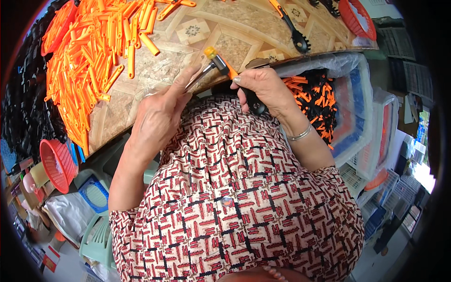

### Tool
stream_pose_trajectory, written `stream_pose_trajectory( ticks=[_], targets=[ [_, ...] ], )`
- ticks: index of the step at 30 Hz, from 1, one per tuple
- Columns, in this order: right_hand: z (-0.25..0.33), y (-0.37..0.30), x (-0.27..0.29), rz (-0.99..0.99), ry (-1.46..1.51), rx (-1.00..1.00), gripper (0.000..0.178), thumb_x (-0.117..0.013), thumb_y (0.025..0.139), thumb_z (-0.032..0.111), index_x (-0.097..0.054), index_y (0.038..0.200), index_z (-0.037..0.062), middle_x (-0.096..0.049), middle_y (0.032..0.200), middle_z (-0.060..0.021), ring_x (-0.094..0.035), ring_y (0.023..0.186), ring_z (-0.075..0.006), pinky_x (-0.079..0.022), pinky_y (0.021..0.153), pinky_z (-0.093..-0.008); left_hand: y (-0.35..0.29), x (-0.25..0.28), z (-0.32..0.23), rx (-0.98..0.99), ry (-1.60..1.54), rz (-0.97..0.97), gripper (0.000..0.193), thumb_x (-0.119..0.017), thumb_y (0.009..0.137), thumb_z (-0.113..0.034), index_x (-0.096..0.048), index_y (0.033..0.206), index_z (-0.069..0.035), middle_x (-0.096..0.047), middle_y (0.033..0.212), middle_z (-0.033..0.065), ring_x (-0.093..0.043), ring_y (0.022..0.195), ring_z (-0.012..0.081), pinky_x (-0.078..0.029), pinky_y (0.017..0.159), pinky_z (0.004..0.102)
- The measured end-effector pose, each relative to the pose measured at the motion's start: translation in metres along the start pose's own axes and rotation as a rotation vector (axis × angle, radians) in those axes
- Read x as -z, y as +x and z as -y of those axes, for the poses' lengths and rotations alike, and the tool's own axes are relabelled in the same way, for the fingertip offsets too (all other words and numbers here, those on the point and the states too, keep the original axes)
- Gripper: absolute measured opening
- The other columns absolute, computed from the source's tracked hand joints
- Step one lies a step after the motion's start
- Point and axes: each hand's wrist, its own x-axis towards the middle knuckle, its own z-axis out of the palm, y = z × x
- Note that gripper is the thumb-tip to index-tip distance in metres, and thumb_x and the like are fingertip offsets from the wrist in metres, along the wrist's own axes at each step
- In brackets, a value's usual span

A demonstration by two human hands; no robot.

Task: The person assembles orange plastic handles into black plastic heads using a hammer. They pick up a handle and a head, insert the handle into the head, and then use a hammer to tap the handle into place. The person repeats this process for multiple units, placing the finished items on the table.

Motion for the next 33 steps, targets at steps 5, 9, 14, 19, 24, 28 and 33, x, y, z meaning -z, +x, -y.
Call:
stream_pose_trajectory(
  ticks=[5, 9, 14, 19, 24, 28, 33],
  targets=[
    [-0.003, 0.003, 0.003, 0.016, 0.001, -0.010, 0.025, -0.064, 0.100, 0.021, -0.070, 0.093, -0.0020, -0.066, 0.065, -0.0072, -0.062, 0.051, -0.0143, -0.051, 0.049, -0.0254, -0.005, 0.009, -0.019, -0.137, -0.135, -0.316, 0.054, -0.065, 0.091, 0.001, -0.062, 0.139, -0.024, -0.066, 0.092, 0.0137, -0.064, 0.068, 0.0274, -0.053, 0.065, 0.0374],
    [0.002, 0.000, -0.001, 0.004, -0.021, -0.015, 0.024, -0.064, 0.101, 0.021, -0.069, 0.093, -0.0020, -0.066, 0.065, -0.0067, -0.063, 0.051, -0.0140, -0.051, 0.049, -0.0247, 0.002, -0.003, -0.013, -0.077, 0.160, -0.088, 0.060, -0.070, 0.086, 0.002, -0.065, 0.138, -0.028, -0.054, 0.072, 0.0075, -0.055, 0.054, 0.0227, -0.049, 0.054, 0.0398],
    [0.003, -0.002, -0.003, -0.019, -0.084, -0.039, 0.024, -0.063, 0.101, 0.018, -0.070, 0.092, -0.0029, -0.066, 0.065, -0.0062, -0.063, 0.051, -0.0145, -0.051, 0.048, -0.0252, 0.000, 0.001, -0.017, -0.171, 0.054, -0.290, 0.057, -0.071, 0.086, 0.000, -0.067, 0.135, -0.028, -0.051, 0.070, 0.0068, -0.055, 0.055, 0.0227, -0.048, 0.054, 0.0384],
    [-0.002, 0.000, 0.012, 0.074, -0.031, 0.007, 0.026, -0.062, 0.101, 0.019, -0.069, 0.091, -0.0036, -0.066, 0.065, -0.0064, -0.063, 0.053, -0.0141, -0.051, 0.050, -0.0255, 0.003, 0.007, -0.001, -0.028, 0.109, -0.091, 0.049, -0.070, 0.090, -0.002, -0.067, 0.135, -0.022, -0.058, 0.075, 0.0065, -0.058, 0.058, 0.0202, -0.049, 0.057, 0.0329],
    [0.029, -0.057, 0.117, 0.129, -0.688, -0.050, 0.026, -0.069, 0.096, 0.025, -0.072, 0.085, 0.0015, -0.067, 0.067, -0.0072, -0.066, 0.060, -0.0125, -0.051, 0.055, -0.0299, 0.001, 0.015, 0.031, 0.321, -0.591, -0.347, 0.043, -0.060, 0.102, -0.007, -0.056, 0.145, -0.009, -0.053, 0.080, -0.0039, -0.046, 0.060, 0.0032, -0.036, 0.053, 0.0184],
    [0.062, -0.100, 0.151, -0.653, -1.454, -0.038, 0.028, -0.067, 0.093, 0.033, -0.075, 0.098, 0.0063, -0.071, 0.086, -0.0155, -0.069, 0.084, -0.0332, -0.051, 0.074, -0.0401, 0.010, 0.029, 0.038, 0.452, -0.657, -0.300, 0.044, -0.064, 0.102, -0.016, -0.056, 0.143, -0.005, -0.050, 0.080, -0.0060, -0.045, 0.060, 0.0020, -0.033, 0.050, 0.0180],
    [0.082, -0.028, 0.130, -0.816, -1.253, 0.607, 0.028, -0.066, 0.093, 0.032, -0.073, 0.098, 0.0050, -0.070, 0.093, -0.0175, -0.066, 0.087, -0.0385, -0.050, 0.076, -0.0450, 0.039, 0.031, 0.048, 0.437, -0.607, -0.348, 0.037, -0.069, 0.098, -0.018, -0.063, 0.133, -0.005, -0.048, 0.075, -0.0077, -0.042, 0.059, 0.0012, -0.031, 0.049, 0.0188]
  ],
)
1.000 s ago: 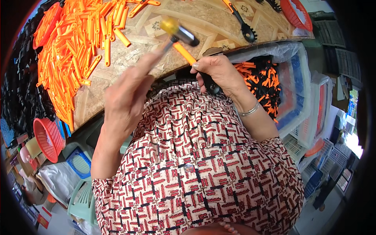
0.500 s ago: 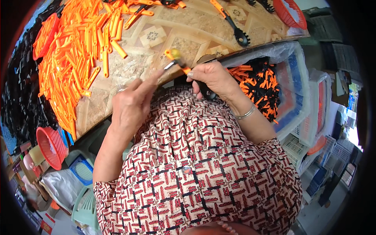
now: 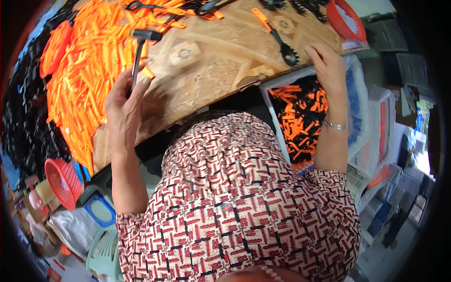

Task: The person assembles orange plastic handles into black plastic heads using a hammer. They pick up a handle and a head, insert the handle into the head, and then use a hammer to tap the handle into place. The person repeats this process for multiple units, placing the finished items on the table.

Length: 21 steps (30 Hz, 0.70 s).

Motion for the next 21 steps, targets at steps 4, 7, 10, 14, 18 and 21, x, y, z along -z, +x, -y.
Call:
stream_pose_trajectory(
  ticks=[4, 7, 10, 14, 18, 21],
  targets=[
    [0.017, 0.031, -0.057, -0.071, -0.233, 0.240, 0.025, -0.068, 0.091, 0.027, -0.069, 0.092, 0.0028, -0.066, 0.086, -0.0178, -0.063, 0.084, -0.0392, -0.048, 0.075, -0.0488, 0.005, 0.010, -0.018, -0.031, 0.028, -0.158, 0.025, -0.073, 0.095, -0.020, -0.072, 0.116, -0.007, -0.045, 0.068, -0.0094, -0.038, 0.057, 0.0007, -0.027, 0.050, 0.0200],
    [0.032, 0.027, -0.066, -0.044, -0.148, 0.187, 0.023, -0.069, 0.089, 0.025, -0.066, 0.087, 0.0020, -0.064, 0.082, -0.0172, -0.062, 0.080, -0.0392, -0.047, 0.073, -0.0502, 0.006, 0.020, -0.012, -0.062, 0.068, -0.225, 0.018, -0.073, 0.095, -0.018, -0.074, 0.109, -0.006, -0.050, 0.070, -0.0090, -0.040, 0.056, 0.0003, -0.029, 0.049, 0.0185],
    [0.057, 0.006, -0.057, 0.084, -0.015, 0.049, 0.021, -0.069, 0.089, 0.022, -0.067, 0.090, 0.0008, -0.064, 0.078, -0.0125, -0.063, 0.074, -0.0305, -0.049, 0.068, -0.0437, 0.009, 0.022, 0.009, -0.097, 0.218, -0.212, 0.017, -0.072, 0.096, -0.017, -0.073, 0.108, -0.004, -0.056, 0.075, -0.0085, -0.043, 0.058, 0.0012, -0.035, 0.050, 0.0210],
    [0.088, -0.038, -0.051, 0.396, 0.497, -0.224, 0.018, -0.071, 0.091, 0.018, -0.069, 0.095, -0.0002, -0.063, 0.069, -0.0039, -0.061, 0.061, -0.0115, -0.048, 0.057, -0.0292, 0.020, 0.011, 0.012, -0.343, 0.676, -0.215, 0.021, -0.074, 0.092, -0.015, -0.073, 0.111, -0.006, -0.066, 0.088, 0.0028, -0.064, 0.078, 0.0142, -0.050, 0.072, 0.0285],
    [0.095, -0.071, -0.074, 0.588, 0.888, -0.327, 0.013, -0.074, 0.092, 0.010, -0.068, 0.094, -0.0023, -0.065, 0.068, -0.0004, -0.058, 0.060, -0.0034, -0.043, 0.054, -0.0202, 0.032, 0.009, 0.001, -0.417, 0.901, -0.084, 0.027, -0.076, 0.089, -0.020, -0.075, 0.115, -0.013, -0.064, 0.107, 0.0043, -0.068, 0.090, 0.0244, -0.053, 0.078, 0.0351],
    [0.100, -0.076, -0.080, 0.595, 0.984, -0.344, 0.012, -0.073, 0.092, 0.007, -0.068, 0.093, -0.0043, -0.066, 0.069, -0.0006, -0.059, 0.062, -0.0031, -0.043, 0.054, -0.0205, 0.035, 0.013, -0.004, -0.430, 0.969, -0.001, 0.031, -0.077, 0.087, -0.023, -0.075, 0.117, -0.017, -0.063, 0.112, 0.0032, -0.067, 0.093, 0.0267, -0.053, 0.080, 0.0381]
  ],
)
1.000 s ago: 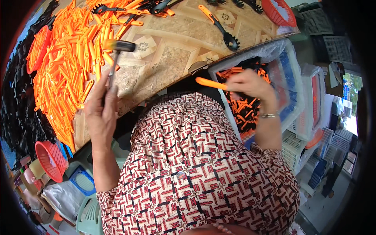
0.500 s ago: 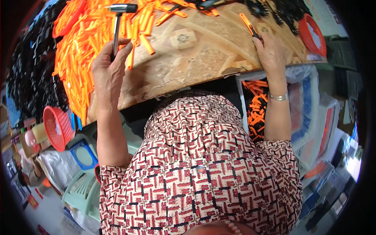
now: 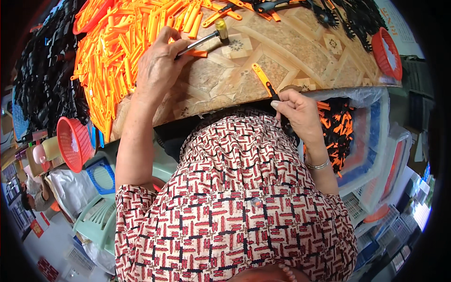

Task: The person assembles orange plastic handles into black plastic heads using a hammer. They pick up a handle and a head, insert the handle into the head, and then use a hammer to tap the handle into place. The person repeats this process for multiple units, placing the finished items on the table.

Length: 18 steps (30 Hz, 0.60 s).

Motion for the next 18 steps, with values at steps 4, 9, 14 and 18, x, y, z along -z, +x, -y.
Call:
stream_pose_trajectory(
  ticks=[4, 9, 14, 18],
  targets=[
    [0.002, 0.002, 0.003, 0.057, 0.028, -0.039, 0.014, -0.073, 0.092, 0.010, -0.069, 0.093, -0.0031, -0.066, 0.068, 0.0004, -0.056, 0.061, -0.0027, -0.041, 0.053, -0.0211, 0.003, -0.005, -0.004, -0.203, 0.057, -0.036, 0.027, -0.077, 0.084, -0.020, -0.074, 0.109, -0.011, -0.066, 0.103, 0.0046, -0.064, 0.098, 0.0271, -0.053, 0.082, 0.0384],
    [0.002, 0.001, -0.006, 0.149, -0.044, -0.093, 0.018, -0.071, 0.094, 0.015, -0.070, 0.087, -0.0017, -0.063, 0.065, 0.0017, -0.053, 0.059, -0.0033, -0.039, 0.054, -0.0228, 0.001, -0.008, -0.030, -0.184, -0.247, 0.064, 0.024, -0.079, 0.084, -0.017, -0.071, 0.103, -0.005, -0.064, 0.090, 0.0062, -0.060, 0.084, 0.0243, -0.050, 0.076, 0.0327],
    [-0.014, 0.008, -0.007, 0.204, 0.030, -0.005, 0.019, -0.070, 0.094, 0.016, -0.071, 0.084, 0.0000, -0.064, 0.064, 0.0012, -0.051, 0.056, -0.0050, -0.040, 0.054, -0.0235, -0.008, -0.010, -0.058, -0.128, -0.746, 0.357, 0.027, -0.084, 0.079, -0.013, -0.072, 0.101, -0.003, -0.059, 0.084, 0.0047, -0.056, 0.077, 0.0146, -0.045, 0.071, 0.0274],
    [-0.007, 0.010, -0.006, 0.202, -0.010, -0.066, 0.021, -0.071, 0.094, 0.019, -0.071, 0.083, 0.0008, -0.064, 0.061, 0.0013, -0.054, 0.057, -0.0046, -0.040, 0.054, -0.0234, -0.003, -0.012, -0.070, -0.194, -0.635, 0.434, 0.025, -0.082, 0.079, -0.009, -0.073, 0.101, -0.001, -0.066, 0.091, 0.0078, -0.063, 0.082, 0.0194, -0.049, 0.077, 0.0317]
  ],
)
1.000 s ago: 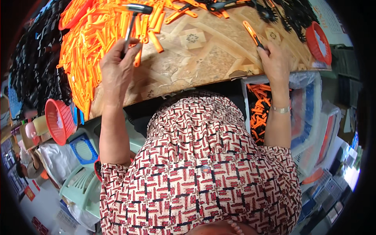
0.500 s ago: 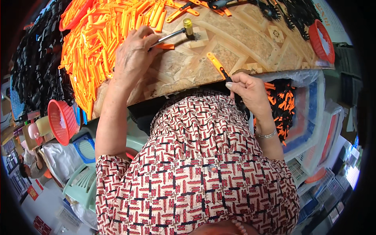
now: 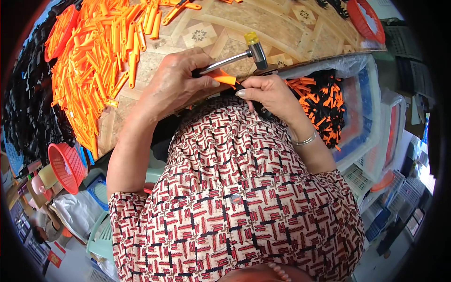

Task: The person assembles orange plastic handles into black plastic heads using a hammer. They pick up a handle and a head, insert the handle into the head, and then use a hammer to tap the handle into place. The person repeats this process for multiple units, placing the finished items on the table.

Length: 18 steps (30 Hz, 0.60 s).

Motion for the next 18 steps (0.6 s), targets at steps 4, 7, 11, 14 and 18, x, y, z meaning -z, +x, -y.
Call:
stream_pose_trajectory(
  ticks=[4, 7, 11, 14, 18],
  targets=[
    [0.005, -0.001, 0.000, 0.012, 0.022, 0.005, 0.024, -0.071, 0.094, 0.019, -0.070, 0.081, -0.0014, -0.062, 0.062, -0.0008, -0.056, 0.058, -0.0059, -0.041, 0.056, -0.0240, 0.010, -0.001, -0.006, -0.089, 0.198, 0.033, 0.024, -0.080, 0.080, -0.010, -0.072, 0.101, -0.001, -0.066, 0.094, 0.0110, -0.065, 0.085, 0.0291, -0.050, 0.077, 0.0358],
    [0.004, -0.002, -0.001, 0.006, 0.080, 0.005, 0.024, -0.071, 0.094, 0.018, -0.070, 0.080, -0.0016, -0.062, 0.063, -0.0005, -0.057, 0.058, -0.0067, -0.042, 0.057, -0.0234, 0.013, -0.005, -0.007, -0.141, 0.164, 0.052, 0.023, -0.079, 0.081, -0.011, -0.071, 0.100, -0.001, -0.065, 0.094, 0.0114, -0.064, 0.085, 0.0319, -0.050, 0.076, 0.0370],
    [-0.003, -0.001, -0.001, -0.002, 0.113, 0.019, 0.023, -0.071, 0.094, 0.017, -0.070, 0.080, -0.0014, -0.062, 0.063, 0.0000, -0.057, 0.058, -0.0070, -0.042, 0.057, -0.0231, 0.017, -0.008, -0.004, -0.182, 0.202, 0.023, 0.023, -0.079, 0.081, -0.012, -0.070, 0.098, 0.000, -0.064, 0.092, 0.0120, -0.065, 0.084, 0.0319, -0.050, 0.075, 0.0378],
    [-0.001, -0.001, -0.001, -0.002, 0.062, 0.028, 0.023, -0.071, 0.094, 0.017, -0.070, 0.081, -0.0011, -0.063, 0.065, -0.0003, -0.058, 0.058, -0.0073, -0.044, 0.058, -0.0231, 0.019, -0.009, -0.001, -0.187, 0.199, 0.022, 0.022, -0.079, 0.081, -0.012, -0.070, 0.097, 0.000, -0.063, 0.092, 0.0123, -0.065, 0.084, 0.0323, -0.050, 0.075, 0.0381],
    [-0.006, -0.001, -0.007, -0.010, 0.210, 0.013, 0.024, -0.070, 0.096, 0.019, -0.072, 0.083, -0.0015, -0.066, 0.067, -0.0018, -0.061, 0.059, -0.0081, -0.048, 0.060, -0.0227, 0.019, -0.009, -0.001, -0.243, 0.248, 0.012, 0.022, -0.079, 0.080, -0.013, -0.070, 0.095, 0.000, -0.063, 0.091, 0.0120, -0.065, 0.086, 0.0322, -0.050, 0.075, 0.0387]
  ],
)
